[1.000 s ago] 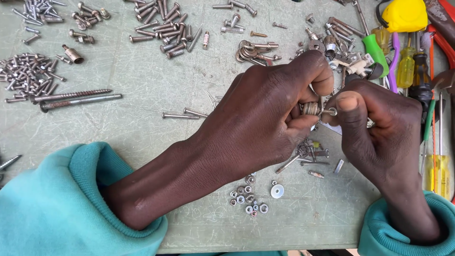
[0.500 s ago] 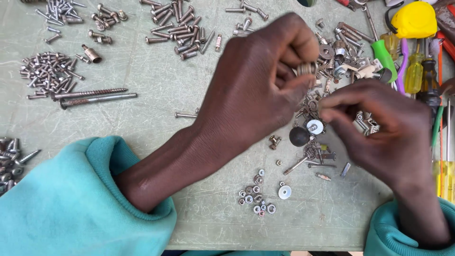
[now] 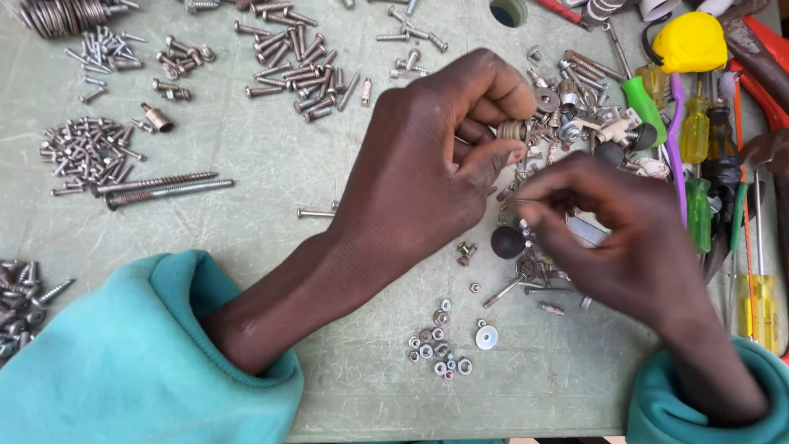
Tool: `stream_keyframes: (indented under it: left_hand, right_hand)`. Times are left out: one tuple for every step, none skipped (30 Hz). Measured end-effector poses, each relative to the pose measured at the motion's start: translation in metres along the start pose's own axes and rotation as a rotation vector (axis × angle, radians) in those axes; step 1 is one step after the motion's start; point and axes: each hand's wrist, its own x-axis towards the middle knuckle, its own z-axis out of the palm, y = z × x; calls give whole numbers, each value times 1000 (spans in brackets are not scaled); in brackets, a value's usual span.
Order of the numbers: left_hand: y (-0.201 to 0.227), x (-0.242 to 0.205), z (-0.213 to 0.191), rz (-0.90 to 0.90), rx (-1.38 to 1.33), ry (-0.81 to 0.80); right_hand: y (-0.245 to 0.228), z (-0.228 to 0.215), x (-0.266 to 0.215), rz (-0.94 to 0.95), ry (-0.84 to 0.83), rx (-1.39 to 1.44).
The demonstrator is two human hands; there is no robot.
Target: Sorting and matching various small hardware components like screws, bolts, and washers on a table.
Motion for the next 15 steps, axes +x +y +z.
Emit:
stream_keyframes:
  left_hand:
    - [2,0,0,-18,-23,-18]
    - [4,-1,0,-41,-40,-27]
    - [3,-2,1,-41,-33,-19]
    - [1,-3,3,-56,-51,-44]
    - [-1,-4,7,-71,-69,-69]
    - [0,-4,8,-74,-79,-78]
    - [1,-4,9,-105,-75,-91]
    - [1,-4,10,-138,-65,-101]
    - [1,-4,11,-142,-70,-108]
    - [2,-4,11,-159,-59,-120]
    - [3,-4,11,-177,-47,-133]
    - [4,-4,11,-180,-47,-134]
    - [5,-4,11,-175,-20,-144]
    - [6,-3,11,-167,6,-154]
    - [5,-4,12,-168,6,-156]
  right_hand:
    - [2,-6,-5,112,85,222]
    - [5,-11,-9,217,159,449]
    - [8,-12,-8,208,154,452]
    - [10,-13,-9,261,206,469]
    - [14,-15,-11,314,257,485]
    - [13,-16,-10,327,260,481]
    - [13,-18,-9,264,241,430]
    - [13,-18,-7,196,220,382]
    - [15,-19,-9,205,221,382]
    - [17,-18,-9,117,213,297]
    - [18,-18,-9,28,205,212]
    - [16,-15,-11,30,205,215]
    - [15,-12,-12,37,236,260]
    - [13,-10,-13,44,269,304]
    - [13,-10,-14,46,270,305]
